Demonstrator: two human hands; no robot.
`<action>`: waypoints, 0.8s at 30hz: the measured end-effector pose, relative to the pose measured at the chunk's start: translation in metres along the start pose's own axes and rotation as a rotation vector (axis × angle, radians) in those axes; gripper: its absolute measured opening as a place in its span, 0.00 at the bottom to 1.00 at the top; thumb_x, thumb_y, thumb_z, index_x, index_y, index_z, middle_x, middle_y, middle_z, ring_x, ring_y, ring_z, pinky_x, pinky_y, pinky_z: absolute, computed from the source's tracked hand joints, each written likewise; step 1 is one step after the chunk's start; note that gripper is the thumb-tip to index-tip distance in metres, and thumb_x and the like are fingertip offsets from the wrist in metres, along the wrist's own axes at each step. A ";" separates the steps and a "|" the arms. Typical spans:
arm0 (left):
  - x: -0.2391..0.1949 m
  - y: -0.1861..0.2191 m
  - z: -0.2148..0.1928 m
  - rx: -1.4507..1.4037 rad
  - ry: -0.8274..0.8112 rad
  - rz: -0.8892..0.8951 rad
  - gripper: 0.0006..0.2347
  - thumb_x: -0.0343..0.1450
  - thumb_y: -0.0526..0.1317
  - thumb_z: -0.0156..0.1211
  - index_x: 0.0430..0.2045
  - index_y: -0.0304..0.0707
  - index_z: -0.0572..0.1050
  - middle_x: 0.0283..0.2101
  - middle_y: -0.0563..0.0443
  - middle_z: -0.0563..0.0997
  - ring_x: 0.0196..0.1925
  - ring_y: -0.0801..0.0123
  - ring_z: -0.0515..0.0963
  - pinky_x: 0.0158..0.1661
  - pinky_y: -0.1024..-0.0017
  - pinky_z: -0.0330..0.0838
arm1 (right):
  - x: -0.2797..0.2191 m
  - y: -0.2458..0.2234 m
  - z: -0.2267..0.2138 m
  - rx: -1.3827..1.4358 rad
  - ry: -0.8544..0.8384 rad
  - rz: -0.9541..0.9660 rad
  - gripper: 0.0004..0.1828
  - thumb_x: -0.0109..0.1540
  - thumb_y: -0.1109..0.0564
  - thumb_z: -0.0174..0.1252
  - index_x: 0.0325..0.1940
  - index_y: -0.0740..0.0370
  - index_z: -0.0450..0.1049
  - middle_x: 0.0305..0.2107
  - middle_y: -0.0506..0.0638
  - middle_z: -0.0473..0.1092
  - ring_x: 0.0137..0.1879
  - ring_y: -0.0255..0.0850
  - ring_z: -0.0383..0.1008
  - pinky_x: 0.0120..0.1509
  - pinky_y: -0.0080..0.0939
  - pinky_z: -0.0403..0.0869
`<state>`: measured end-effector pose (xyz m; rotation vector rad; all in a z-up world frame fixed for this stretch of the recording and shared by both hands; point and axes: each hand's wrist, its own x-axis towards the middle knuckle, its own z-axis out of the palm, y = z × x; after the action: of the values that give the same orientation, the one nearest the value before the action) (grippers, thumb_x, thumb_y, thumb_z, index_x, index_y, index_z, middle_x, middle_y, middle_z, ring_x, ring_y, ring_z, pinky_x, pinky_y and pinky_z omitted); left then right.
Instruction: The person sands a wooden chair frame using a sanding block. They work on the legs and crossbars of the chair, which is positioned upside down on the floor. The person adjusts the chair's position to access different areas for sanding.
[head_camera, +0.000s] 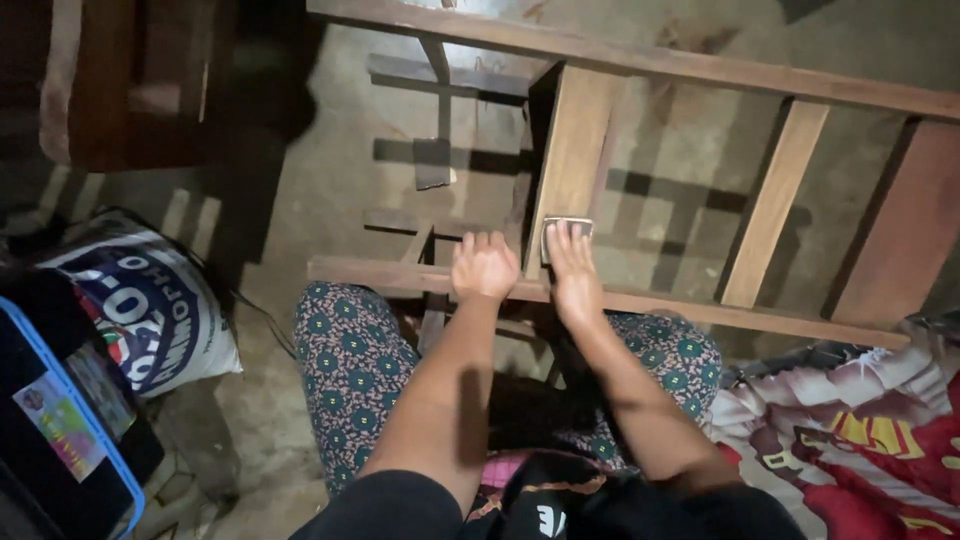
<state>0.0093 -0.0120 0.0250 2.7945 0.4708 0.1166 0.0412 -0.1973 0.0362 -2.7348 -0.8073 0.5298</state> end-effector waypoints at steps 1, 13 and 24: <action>-0.001 -0.001 0.002 0.001 -0.006 -0.001 0.06 0.63 0.44 0.56 0.18 0.45 0.73 0.22 0.49 0.74 0.33 0.53 0.79 0.34 0.58 0.72 | 0.021 0.001 -0.019 0.003 -0.005 0.002 0.51 0.57 0.74 0.52 0.85 0.59 0.48 0.80 0.59 0.48 0.83 0.61 0.46 0.87 0.58 0.47; -0.003 -0.002 0.006 0.018 0.012 0.008 0.07 0.65 0.44 0.55 0.19 0.45 0.73 0.22 0.48 0.74 0.34 0.54 0.78 0.35 0.60 0.72 | 0.075 0.012 -0.062 -0.058 0.177 0.032 0.41 0.62 0.76 0.44 0.82 0.67 0.53 0.75 0.66 0.57 0.79 0.69 0.55 0.84 0.59 0.53; -0.001 0.001 0.001 -0.020 -0.026 -0.017 0.08 0.67 0.43 0.54 0.19 0.43 0.73 0.23 0.47 0.75 0.37 0.53 0.79 0.38 0.59 0.72 | 0.181 0.097 -0.075 0.070 0.246 0.057 0.48 0.60 0.79 0.50 0.84 0.61 0.52 0.78 0.59 0.51 0.81 0.65 0.46 0.85 0.56 0.51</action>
<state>0.0083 -0.0136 0.0243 2.7685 0.4842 0.0807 0.2588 -0.1848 0.0230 -2.6944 -0.6386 0.2205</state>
